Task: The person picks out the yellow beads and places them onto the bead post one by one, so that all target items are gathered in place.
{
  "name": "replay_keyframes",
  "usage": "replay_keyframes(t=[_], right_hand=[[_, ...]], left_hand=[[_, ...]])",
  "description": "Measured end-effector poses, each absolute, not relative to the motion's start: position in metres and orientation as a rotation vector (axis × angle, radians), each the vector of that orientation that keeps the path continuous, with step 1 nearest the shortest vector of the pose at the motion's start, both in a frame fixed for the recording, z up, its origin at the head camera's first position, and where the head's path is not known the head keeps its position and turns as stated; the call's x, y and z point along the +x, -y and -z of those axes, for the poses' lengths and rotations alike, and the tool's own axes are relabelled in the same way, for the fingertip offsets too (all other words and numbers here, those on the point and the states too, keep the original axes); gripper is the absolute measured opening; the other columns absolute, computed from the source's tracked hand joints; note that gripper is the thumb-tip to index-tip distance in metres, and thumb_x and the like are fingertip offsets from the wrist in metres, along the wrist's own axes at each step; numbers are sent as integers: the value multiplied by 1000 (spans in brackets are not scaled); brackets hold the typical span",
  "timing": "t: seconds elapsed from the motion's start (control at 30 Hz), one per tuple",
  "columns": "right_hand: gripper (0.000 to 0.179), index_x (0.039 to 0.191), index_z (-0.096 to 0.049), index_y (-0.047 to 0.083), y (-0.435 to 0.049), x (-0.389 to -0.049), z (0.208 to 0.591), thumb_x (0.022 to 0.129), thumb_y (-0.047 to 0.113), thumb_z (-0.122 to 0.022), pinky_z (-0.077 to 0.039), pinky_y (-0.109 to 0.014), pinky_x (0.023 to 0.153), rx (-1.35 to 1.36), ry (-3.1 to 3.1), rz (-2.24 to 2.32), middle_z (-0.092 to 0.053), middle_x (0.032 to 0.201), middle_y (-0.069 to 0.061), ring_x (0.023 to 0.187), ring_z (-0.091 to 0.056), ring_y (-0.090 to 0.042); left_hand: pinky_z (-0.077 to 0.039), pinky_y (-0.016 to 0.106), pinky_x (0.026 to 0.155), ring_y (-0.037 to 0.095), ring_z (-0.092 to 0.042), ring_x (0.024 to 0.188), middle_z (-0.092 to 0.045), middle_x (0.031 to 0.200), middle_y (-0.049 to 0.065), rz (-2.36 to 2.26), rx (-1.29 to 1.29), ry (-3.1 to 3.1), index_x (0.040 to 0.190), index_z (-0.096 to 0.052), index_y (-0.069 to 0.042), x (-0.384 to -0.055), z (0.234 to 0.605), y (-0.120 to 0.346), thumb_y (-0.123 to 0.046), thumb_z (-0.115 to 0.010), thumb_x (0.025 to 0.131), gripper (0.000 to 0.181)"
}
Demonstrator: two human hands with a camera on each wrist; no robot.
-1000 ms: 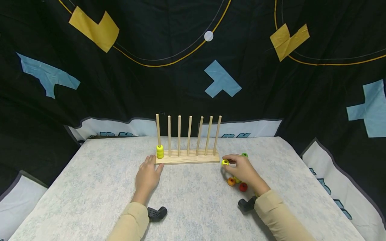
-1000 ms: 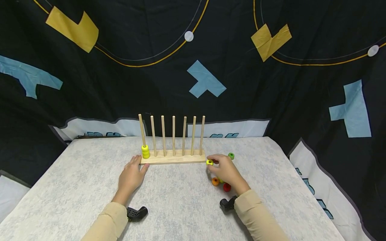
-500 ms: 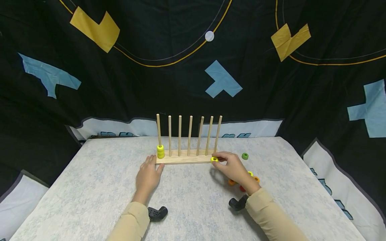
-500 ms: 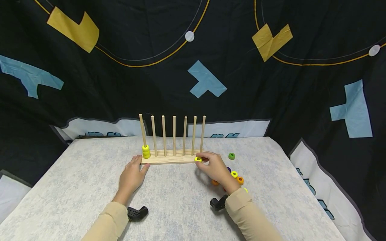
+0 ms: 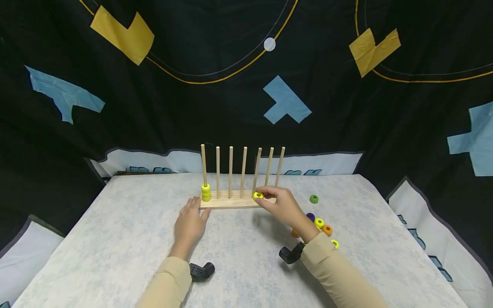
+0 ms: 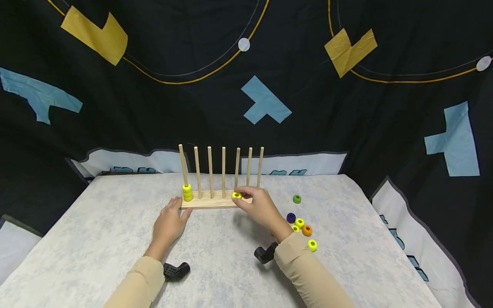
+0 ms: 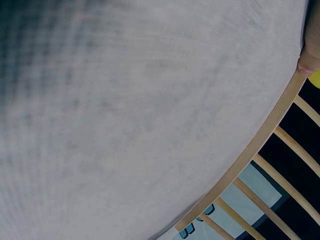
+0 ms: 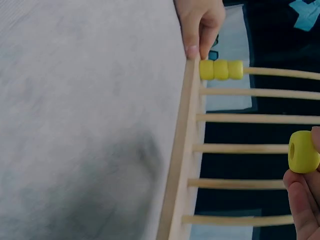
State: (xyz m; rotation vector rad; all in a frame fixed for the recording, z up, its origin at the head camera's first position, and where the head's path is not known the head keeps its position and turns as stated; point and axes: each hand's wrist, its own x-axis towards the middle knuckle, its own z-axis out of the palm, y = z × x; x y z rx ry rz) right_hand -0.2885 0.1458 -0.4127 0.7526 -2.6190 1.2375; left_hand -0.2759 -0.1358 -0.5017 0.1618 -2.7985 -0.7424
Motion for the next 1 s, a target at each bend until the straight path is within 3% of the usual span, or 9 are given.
replay_keyframes(t=[0.17, 0.7, 1.0], right_hand=[[31, 120, -72, 10, -137, -291, 403, 92, 23, -73, -60, -37, 84, 763, 2582, -1224, -75, 112, -3, 100, -69, -19], [32, 122, -69, 11, -112, -311, 364, 94, 26, -70, -60, -38, 82, 840, 2526, -1170, -74, 106, -2, 100, -70, -18], [35, 126, -67, 11, -96, -325, 337, 94, 25, -70, -60, -30, 79, 868, 2406, -1211, -72, 113, -4, 97, -71, -16]], left_hand=[[-31, 56, 119, 38, -34, 147, -40, 155, 21, 746, 148, 2799, 149, -40, 2, -278, 501, 134, -41, -56, 101, 66], [-33, 57, 117, 37, -35, 147, -42, 155, 18, 762, 186, 2795, 149, -41, -2, -274, 503, 136, -43, -56, 100, 65], [-32, 56, 118, 37, -35, 147, -41, 155, 18, 735, 194, 2801, 150, -41, -2, -274, 501, 138, -45, -54, 101, 66]])
